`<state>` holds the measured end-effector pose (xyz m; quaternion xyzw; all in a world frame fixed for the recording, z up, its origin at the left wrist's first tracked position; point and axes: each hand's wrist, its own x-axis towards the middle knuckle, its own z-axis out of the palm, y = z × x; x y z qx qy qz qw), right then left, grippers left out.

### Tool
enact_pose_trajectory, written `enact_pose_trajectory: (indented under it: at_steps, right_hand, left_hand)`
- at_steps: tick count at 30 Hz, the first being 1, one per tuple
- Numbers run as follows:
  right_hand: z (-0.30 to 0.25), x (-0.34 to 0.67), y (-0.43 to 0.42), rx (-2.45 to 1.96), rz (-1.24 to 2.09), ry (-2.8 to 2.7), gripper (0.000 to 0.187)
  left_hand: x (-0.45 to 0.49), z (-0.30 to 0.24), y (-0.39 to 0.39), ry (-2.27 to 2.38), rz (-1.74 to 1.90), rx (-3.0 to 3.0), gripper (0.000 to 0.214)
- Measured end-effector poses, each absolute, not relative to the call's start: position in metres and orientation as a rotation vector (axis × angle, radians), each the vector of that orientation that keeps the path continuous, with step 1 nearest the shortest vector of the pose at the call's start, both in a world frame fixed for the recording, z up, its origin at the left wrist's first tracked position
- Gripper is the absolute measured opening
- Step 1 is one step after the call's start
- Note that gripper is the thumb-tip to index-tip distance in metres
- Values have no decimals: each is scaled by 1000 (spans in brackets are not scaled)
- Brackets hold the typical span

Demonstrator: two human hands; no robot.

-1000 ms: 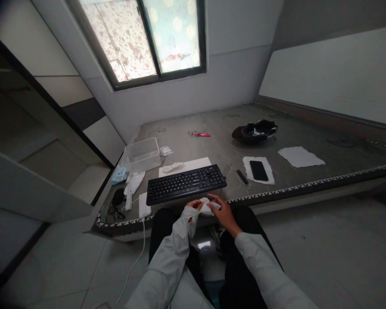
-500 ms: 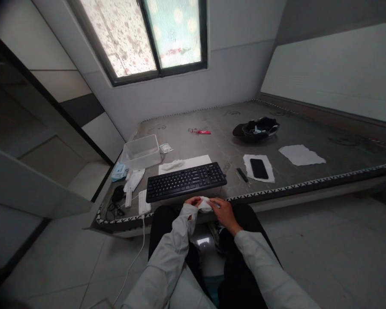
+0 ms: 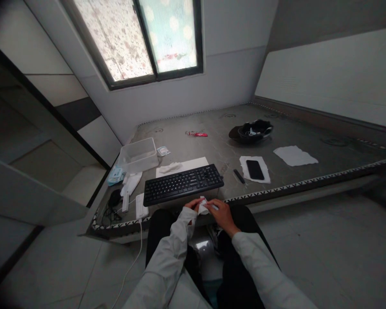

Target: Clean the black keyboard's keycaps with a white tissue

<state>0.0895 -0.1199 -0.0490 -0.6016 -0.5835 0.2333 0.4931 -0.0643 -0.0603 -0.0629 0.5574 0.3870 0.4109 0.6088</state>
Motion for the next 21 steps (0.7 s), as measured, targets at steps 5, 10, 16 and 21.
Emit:
enact_pose_trajectory:
  at_steps: [5,10,16,21]
  right_hand:
    - [-50,89,-121,-1366,516,-1482,20]
    - [-45,82,-125,-1396,570,-1483,28]
    - [-44,81,-124,-1383,590,-1495,32]
    - [-38,80,-126,-1385,542,-1529,24]
  left_hand:
    - [-63,-60,-62,882,905,1248,42]
    - [-65,-52,-63,909,967,1148,38]
    - [-68,-50,-62,822,1003,1112,43]
    - [-66,-55,-61,868,992,1102,36]
